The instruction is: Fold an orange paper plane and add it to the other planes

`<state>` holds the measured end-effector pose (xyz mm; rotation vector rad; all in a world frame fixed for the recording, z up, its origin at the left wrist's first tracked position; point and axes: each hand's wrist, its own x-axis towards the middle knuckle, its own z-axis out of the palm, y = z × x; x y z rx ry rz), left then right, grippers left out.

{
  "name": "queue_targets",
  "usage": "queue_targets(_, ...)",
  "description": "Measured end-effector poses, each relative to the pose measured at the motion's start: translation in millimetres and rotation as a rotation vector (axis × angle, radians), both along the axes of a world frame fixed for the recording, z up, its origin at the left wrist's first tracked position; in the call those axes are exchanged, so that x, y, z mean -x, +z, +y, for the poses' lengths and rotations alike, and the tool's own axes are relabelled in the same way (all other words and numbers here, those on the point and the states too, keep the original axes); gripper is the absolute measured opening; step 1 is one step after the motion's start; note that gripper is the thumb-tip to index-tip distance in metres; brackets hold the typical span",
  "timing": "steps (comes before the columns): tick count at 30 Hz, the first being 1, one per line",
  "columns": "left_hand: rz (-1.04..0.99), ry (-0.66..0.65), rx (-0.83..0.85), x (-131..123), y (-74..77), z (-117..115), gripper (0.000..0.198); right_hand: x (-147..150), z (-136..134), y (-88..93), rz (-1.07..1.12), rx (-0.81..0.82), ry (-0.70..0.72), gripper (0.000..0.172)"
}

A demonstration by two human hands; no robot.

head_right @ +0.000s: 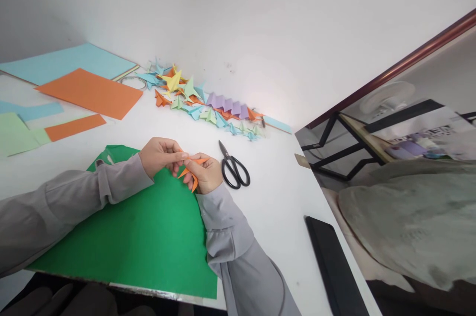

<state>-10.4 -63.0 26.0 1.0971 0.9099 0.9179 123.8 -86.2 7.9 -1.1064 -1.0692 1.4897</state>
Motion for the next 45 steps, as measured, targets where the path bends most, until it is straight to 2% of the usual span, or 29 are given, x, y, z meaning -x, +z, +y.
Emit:
queue_targets(8, -0.163, -0.082, 0.094, 3, -3.0, 3, 0.027, 1, -1, 4.0, 0.041, -0.009, 0.004, 0.029)
queue_targets(14, -0.193, -0.129, 0.126, 4, -2.1, 4, 0.03, -2, -1, 0.9, 0.047, -0.019, 0.007, 0.027)
queue_targets(18, -0.193, -0.073, 0.141, 3, -2.4, 3, 0.034, -2, 1, -1.1, 0.04, -0.015, 0.008, 0.029)
queue_targets(24, -0.134, -0.006, 0.044, 4, -4.3, 3, 0.029, 2, 2, -3.1, 0.057, -0.045, 0.016, 0.034)
queue_targets(28, -0.16, 0.126, 0.004, 6, -3.6, 6, 0.03, 3, 4, -2.9, 0.136, -0.006, 0.061, 0.044)
queue_targets(31, -0.189, 0.19, -0.004, 7, -3.3, 7, 0.03, 2, 5, -4.1, 0.13, 0.005, 0.092, 0.04)
queue_targets(37, -0.11, 0.018, 0.071, 5, -5.4, 4, 0.031, 2, 4, -7.0, 0.099, -0.041, 0.137, 0.036)
queue_targets(45, -0.174, -0.051, 0.073, 7, -5.7, 6, 0.032, 6, 1, -0.9, 0.06, -0.135, 0.106, 0.035)
